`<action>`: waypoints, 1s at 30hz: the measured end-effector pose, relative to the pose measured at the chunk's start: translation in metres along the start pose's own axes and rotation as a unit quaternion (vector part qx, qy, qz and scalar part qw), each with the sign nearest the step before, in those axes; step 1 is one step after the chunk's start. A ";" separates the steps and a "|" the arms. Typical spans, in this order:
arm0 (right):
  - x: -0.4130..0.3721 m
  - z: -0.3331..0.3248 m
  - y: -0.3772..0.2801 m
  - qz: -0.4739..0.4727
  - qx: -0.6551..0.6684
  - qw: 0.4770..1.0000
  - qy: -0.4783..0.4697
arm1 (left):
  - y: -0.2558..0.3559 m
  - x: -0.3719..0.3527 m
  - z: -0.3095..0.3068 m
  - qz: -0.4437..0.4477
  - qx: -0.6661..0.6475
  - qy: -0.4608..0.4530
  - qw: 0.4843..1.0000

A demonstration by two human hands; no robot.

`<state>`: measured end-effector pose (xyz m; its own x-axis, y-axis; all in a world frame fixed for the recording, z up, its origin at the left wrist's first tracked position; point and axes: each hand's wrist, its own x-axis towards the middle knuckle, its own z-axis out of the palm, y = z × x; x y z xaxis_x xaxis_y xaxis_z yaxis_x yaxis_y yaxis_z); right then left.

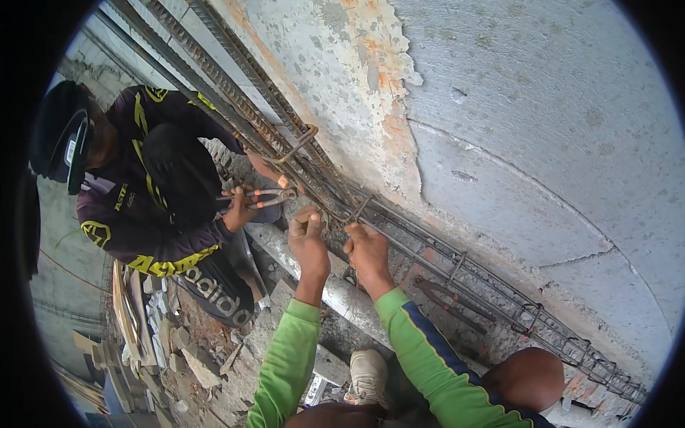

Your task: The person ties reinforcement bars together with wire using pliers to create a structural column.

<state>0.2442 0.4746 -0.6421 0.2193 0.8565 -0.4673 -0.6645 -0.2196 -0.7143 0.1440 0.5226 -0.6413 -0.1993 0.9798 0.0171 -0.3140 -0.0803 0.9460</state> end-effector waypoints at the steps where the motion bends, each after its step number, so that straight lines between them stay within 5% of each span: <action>1: 0.000 -0.001 0.000 0.006 0.000 1.000 -0.008 | -0.001 -0.005 -0.002 0.136 0.143 -0.054 0.979; 3: -0.003 -0.004 -0.002 0.009 0.007 1.000 -0.024 | 0.001 -0.010 -0.006 0.312 0.328 -0.107 0.885; 11: -0.006 -0.008 -0.005 -0.102 -0.094 0.988 -0.074 | 0.006 -0.020 0.005 0.406 0.459 -0.112 0.782; 13: 0.000 -0.008 0.002 -0.239 -0.235 0.942 -0.012 | 0.008 -0.016 0.002 0.414 0.449 -0.112 0.784; 15: 0.003 -0.010 0.003 -0.223 -0.271 0.936 -0.007 | 0.007 -0.016 0.004 0.420 0.439 -0.117 0.786; 17: 0.002 -0.012 0.001 -0.201 -0.310 0.929 0.001 | 0.002 -0.021 0.009 0.289 0.298 -0.061 0.908; 18: 0.000 -0.009 -0.003 -0.166 -0.258 0.952 -0.006 | 0.002 -0.023 0.010 0.286 0.296 -0.056 0.910; 20: 0.000 -0.005 -0.005 -0.132 -0.205 0.970 -0.011 | 0.003 -0.022 0.013 0.097 0.188 0.007 0.977; 21: 0.001 -0.003 -0.003 -0.130 -0.193 0.973 -0.004 | 0.001 -0.022 0.012 0.096 0.186 0.009 0.978; 24: 0.014 -0.004 0.006 -0.159 -0.192 0.968 -0.004 | 0.001 -0.020 0.006 0.368 0.362 -0.096 0.851; 28: 0.010 -0.006 0.006 -0.215 -0.190 0.957 -0.037 | 0.013 -0.020 0.001 0.369 0.429 -0.153 0.810; 30: -0.009 -0.012 -0.016 -0.157 -0.245 0.955 -0.052 | 0.013 -0.018 -0.004 0.358 0.421 -0.160 0.818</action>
<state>0.2615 0.4650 -0.6328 0.2641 0.9520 -0.1550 -0.1576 -0.1160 -0.9807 0.1394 0.5033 -0.6304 0.2428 0.7450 0.6214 0.5546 -0.6321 0.5412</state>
